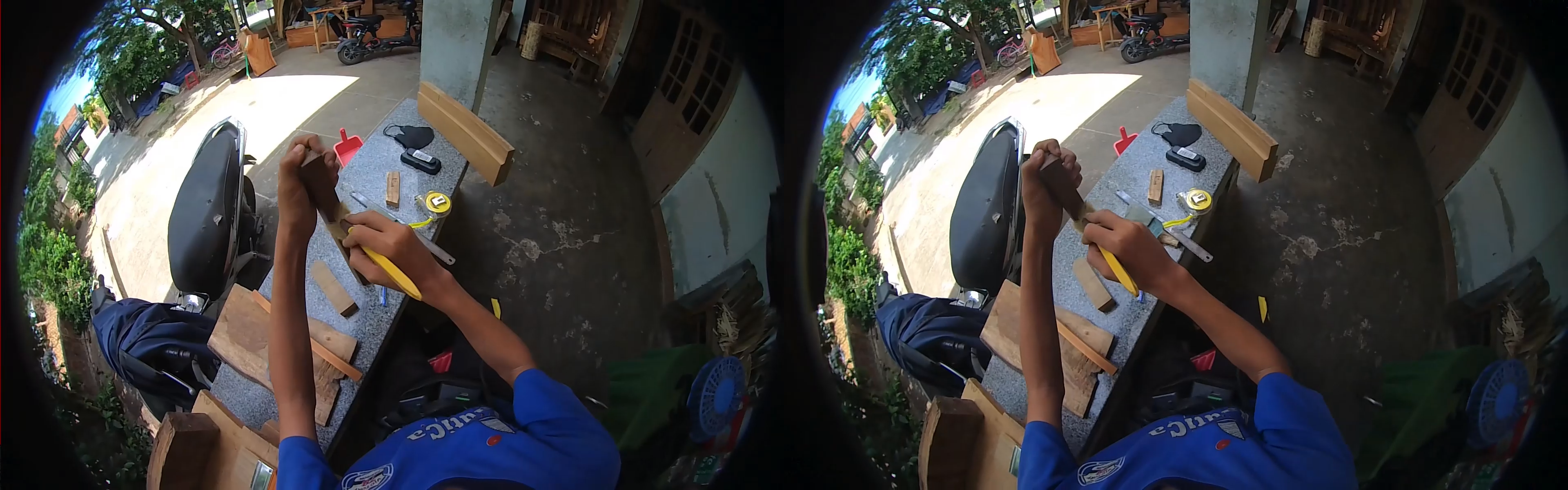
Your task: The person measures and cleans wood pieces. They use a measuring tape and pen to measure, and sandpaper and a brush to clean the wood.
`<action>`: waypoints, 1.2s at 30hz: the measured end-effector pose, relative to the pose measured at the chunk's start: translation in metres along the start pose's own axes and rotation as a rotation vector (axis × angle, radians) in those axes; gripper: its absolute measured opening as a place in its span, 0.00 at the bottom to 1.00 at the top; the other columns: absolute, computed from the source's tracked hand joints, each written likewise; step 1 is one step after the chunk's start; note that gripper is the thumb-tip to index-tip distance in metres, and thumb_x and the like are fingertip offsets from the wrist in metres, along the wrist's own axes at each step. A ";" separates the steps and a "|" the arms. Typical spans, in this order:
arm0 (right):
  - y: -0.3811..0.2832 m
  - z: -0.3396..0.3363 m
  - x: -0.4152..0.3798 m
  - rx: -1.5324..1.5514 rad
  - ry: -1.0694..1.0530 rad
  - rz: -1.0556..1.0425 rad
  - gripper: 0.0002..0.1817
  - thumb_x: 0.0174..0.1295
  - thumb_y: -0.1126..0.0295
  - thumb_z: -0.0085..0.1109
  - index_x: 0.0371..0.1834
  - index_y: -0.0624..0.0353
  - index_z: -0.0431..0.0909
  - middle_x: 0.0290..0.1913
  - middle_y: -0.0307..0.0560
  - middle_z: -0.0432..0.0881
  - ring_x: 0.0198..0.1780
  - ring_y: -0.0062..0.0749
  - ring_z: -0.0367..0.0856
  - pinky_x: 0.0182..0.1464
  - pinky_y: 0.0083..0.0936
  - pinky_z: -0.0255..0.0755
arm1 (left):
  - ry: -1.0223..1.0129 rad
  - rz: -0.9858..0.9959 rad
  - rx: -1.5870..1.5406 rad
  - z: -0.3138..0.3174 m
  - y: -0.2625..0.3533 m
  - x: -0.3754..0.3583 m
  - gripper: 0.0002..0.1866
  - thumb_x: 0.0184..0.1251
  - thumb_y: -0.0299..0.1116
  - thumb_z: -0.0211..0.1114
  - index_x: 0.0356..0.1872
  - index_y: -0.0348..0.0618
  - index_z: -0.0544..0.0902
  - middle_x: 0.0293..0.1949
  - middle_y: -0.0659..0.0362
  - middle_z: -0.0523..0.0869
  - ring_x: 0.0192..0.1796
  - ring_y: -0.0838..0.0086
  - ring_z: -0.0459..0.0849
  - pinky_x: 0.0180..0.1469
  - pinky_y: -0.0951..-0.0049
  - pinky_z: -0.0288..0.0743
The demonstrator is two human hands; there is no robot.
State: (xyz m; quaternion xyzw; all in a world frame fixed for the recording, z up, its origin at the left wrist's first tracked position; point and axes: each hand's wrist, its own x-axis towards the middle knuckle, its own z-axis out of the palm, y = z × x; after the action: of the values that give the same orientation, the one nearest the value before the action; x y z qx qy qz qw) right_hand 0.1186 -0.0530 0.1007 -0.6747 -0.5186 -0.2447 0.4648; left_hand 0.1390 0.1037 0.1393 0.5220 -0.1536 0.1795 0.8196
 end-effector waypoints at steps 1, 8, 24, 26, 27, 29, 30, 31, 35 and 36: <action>-0.005 -0.005 0.009 0.014 0.088 -0.043 0.08 0.43 0.81 0.57 0.28 0.64 0.71 0.37 0.53 0.75 0.34 0.45 0.79 0.35 0.28 0.75 | -0.016 0.005 -0.012 -0.003 -0.001 0.000 0.15 0.59 0.46 0.47 0.33 0.43 0.69 0.25 0.60 0.72 0.30 0.78 0.72 0.34 0.80 0.68; -0.010 -0.017 0.017 0.072 0.295 -0.195 0.08 0.46 0.81 0.58 0.31 0.62 0.74 0.44 0.58 0.76 0.41 0.41 0.80 0.40 0.25 0.76 | -0.093 0.009 -0.053 0.003 -0.003 -0.007 0.16 0.60 0.47 0.48 0.33 0.43 0.70 0.28 0.59 0.73 0.32 0.76 0.72 0.36 0.79 0.67; -0.003 -0.002 -0.006 -0.056 0.232 -0.115 0.10 0.41 0.81 0.60 0.29 0.62 0.74 0.45 0.57 0.75 0.43 0.45 0.79 0.42 0.29 0.75 | -0.119 -0.001 0.058 0.015 -0.005 -0.007 0.16 0.61 0.47 0.46 0.35 0.45 0.69 0.27 0.59 0.73 0.30 0.78 0.70 0.34 0.80 0.65; -0.003 -0.001 -0.006 -0.058 0.233 -0.097 0.10 0.41 0.80 0.60 0.29 0.62 0.75 0.45 0.57 0.76 0.42 0.45 0.79 0.41 0.29 0.75 | -0.115 0.004 0.065 0.016 -0.004 -0.007 0.16 0.61 0.48 0.46 0.35 0.46 0.69 0.27 0.59 0.73 0.31 0.78 0.70 0.34 0.80 0.65; -0.003 0.000 -0.006 -0.060 0.233 -0.088 0.10 0.41 0.80 0.60 0.29 0.62 0.75 0.45 0.57 0.76 0.41 0.45 0.79 0.41 0.29 0.75 | -0.112 0.008 0.072 0.016 -0.004 -0.007 0.16 0.61 0.48 0.46 0.35 0.46 0.69 0.27 0.59 0.73 0.30 0.78 0.70 0.34 0.80 0.65; -0.001 0.004 -0.010 -0.061 0.222 -0.067 0.10 0.41 0.80 0.60 0.29 0.62 0.75 0.45 0.57 0.76 0.41 0.45 0.79 0.41 0.29 0.75 | -0.105 0.011 0.072 0.016 -0.004 -0.007 0.16 0.61 0.48 0.46 0.35 0.46 0.68 0.27 0.59 0.72 0.30 0.78 0.70 0.33 0.80 0.65; 0.001 0.007 -0.013 -0.060 0.216 -0.057 0.10 0.41 0.80 0.60 0.29 0.62 0.75 0.45 0.57 0.76 0.40 0.45 0.79 0.40 0.29 0.75 | -0.100 0.010 0.065 0.016 -0.004 -0.007 0.16 0.61 0.48 0.46 0.35 0.46 0.68 0.26 0.60 0.72 0.30 0.78 0.70 0.33 0.81 0.65; 0.004 0.010 -0.018 -0.062 0.214 -0.057 0.10 0.41 0.80 0.60 0.29 0.62 0.75 0.44 0.57 0.76 0.40 0.45 0.79 0.40 0.28 0.75 | -0.096 0.008 0.059 0.016 -0.004 -0.006 0.16 0.61 0.48 0.45 0.35 0.46 0.68 0.26 0.60 0.72 0.30 0.78 0.69 0.33 0.81 0.64; 0.019 0.031 -0.048 -0.051 0.168 -0.009 0.09 0.41 0.80 0.59 0.28 0.62 0.74 0.43 0.58 0.76 0.38 0.45 0.79 0.39 0.28 0.75 | -0.120 -0.031 0.001 0.006 -0.002 -0.002 0.16 0.61 0.49 0.45 0.34 0.46 0.67 0.25 0.61 0.71 0.29 0.79 0.69 0.32 0.81 0.63; 0.024 0.036 -0.059 -0.047 0.149 0.014 0.09 0.41 0.80 0.59 0.28 0.62 0.74 0.43 0.58 0.76 0.38 0.45 0.80 0.39 0.28 0.75 | -0.104 -0.033 0.004 0.005 -0.001 -0.001 0.16 0.61 0.49 0.45 0.34 0.46 0.67 0.25 0.61 0.70 0.29 0.79 0.69 0.32 0.80 0.63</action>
State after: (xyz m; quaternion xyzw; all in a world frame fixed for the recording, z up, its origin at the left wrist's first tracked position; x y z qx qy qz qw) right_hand 0.1149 -0.0493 0.0278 -0.6690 -0.4720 -0.3032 0.4875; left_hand 0.1383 0.0991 0.1404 0.5345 -0.1869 0.1390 0.8124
